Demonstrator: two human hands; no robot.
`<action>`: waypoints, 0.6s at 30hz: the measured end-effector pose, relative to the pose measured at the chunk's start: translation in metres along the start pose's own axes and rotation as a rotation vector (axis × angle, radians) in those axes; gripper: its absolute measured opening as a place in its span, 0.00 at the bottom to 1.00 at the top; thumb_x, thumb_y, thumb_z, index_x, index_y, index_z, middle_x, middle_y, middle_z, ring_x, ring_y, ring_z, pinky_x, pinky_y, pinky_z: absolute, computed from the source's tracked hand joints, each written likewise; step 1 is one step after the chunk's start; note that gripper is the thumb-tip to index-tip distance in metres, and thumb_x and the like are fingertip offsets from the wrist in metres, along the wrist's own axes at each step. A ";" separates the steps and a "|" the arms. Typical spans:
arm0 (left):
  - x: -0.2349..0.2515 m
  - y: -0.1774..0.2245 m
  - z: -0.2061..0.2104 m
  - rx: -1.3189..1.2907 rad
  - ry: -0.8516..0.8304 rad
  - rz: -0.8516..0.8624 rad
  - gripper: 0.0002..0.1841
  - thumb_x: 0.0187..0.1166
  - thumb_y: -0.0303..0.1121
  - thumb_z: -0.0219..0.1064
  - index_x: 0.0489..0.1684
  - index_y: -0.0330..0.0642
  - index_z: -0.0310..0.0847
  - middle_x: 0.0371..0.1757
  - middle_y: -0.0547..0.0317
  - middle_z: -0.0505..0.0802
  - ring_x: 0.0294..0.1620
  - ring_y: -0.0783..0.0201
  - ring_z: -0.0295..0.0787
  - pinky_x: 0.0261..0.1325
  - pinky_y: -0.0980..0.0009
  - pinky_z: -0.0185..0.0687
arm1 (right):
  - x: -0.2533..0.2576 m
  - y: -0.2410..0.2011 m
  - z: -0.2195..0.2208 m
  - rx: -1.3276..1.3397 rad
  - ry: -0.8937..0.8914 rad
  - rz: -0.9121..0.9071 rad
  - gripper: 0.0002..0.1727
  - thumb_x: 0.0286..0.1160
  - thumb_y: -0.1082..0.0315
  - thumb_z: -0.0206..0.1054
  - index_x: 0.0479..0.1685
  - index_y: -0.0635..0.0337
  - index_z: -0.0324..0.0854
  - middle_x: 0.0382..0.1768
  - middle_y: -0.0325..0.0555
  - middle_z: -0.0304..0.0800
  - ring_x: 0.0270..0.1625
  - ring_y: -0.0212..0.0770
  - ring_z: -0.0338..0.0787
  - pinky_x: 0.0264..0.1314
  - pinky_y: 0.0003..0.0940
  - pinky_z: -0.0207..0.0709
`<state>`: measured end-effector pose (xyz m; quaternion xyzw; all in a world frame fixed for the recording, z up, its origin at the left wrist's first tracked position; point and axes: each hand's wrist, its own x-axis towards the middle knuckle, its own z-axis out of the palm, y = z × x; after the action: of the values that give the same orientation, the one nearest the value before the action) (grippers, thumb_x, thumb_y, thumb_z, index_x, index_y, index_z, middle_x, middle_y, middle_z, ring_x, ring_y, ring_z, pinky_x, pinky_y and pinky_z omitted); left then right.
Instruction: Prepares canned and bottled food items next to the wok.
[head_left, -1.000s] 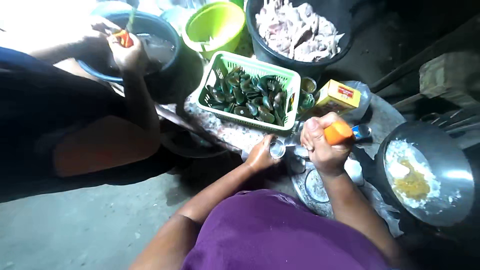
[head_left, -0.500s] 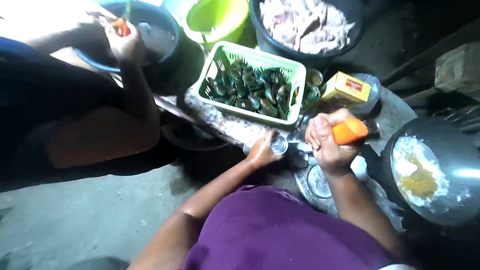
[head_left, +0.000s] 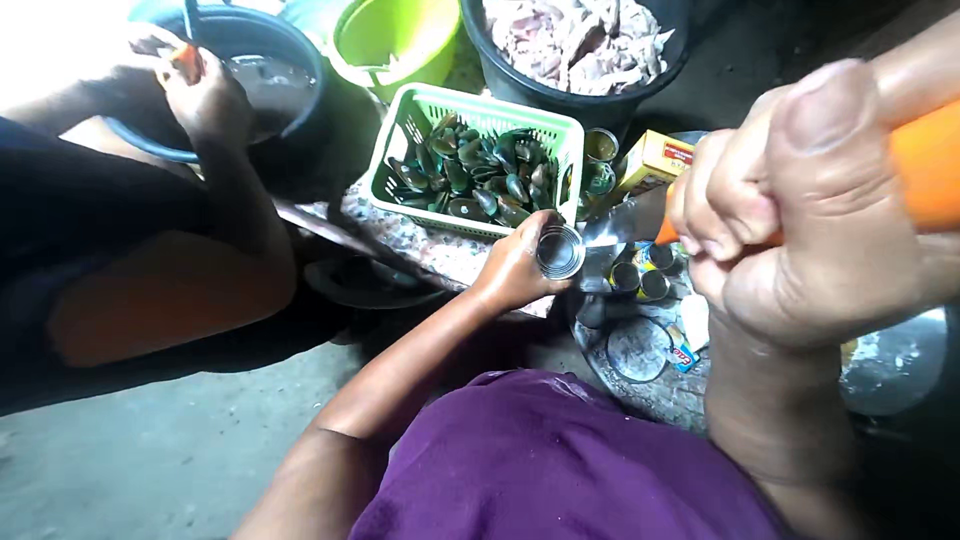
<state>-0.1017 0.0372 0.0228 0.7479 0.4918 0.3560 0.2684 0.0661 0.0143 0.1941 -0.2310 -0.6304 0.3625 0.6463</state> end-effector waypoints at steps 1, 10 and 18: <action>-0.001 0.001 0.000 -0.007 -0.002 0.008 0.49 0.49 0.46 0.90 0.77 0.38 0.70 0.67 0.48 0.89 0.64 0.56 0.90 0.66 0.53 0.87 | 0.000 0.000 -0.001 0.006 0.001 0.004 0.12 0.83 0.70 0.61 0.28 0.55 0.69 0.17 0.36 0.67 0.15 0.33 0.70 0.17 0.28 0.71; -0.034 -0.027 0.038 -0.057 0.032 -0.051 0.49 0.47 0.38 0.91 0.75 0.33 0.71 0.64 0.41 0.89 0.61 0.50 0.91 0.64 0.49 0.87 | -0.041 0.046 -0.009 -0.143 -0.138 -0.066 0.16 0.80 0.63 0.65 0.20 0.53 0.72 0.17 0.33 0.72 0.19 0.26 0.73 0.21 0.22 0.70; -0.042 -0.071 0.066 -0.079 -0.118 -0.223 0.51 0.51 0.44 0.90 0.80 0.39 0.68 0.69 0.45 0.88 0.67 0.53 0.88 0.71 0.49 0.84 | -0.071 0.126 -0.013 0.076 -0.059 0.148 0.07 0.81 0.65 0.68 0.33 0.50 0.80 0.21 0.32 0.77 0.18 0.29 0.74 0.20 0.26 0.74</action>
<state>-0.0988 0.0211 -0.0815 0.6973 0.5407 0.2983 0.3640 0.0605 0.0424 0.0515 -0.2416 -0.6163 0.4397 0.6070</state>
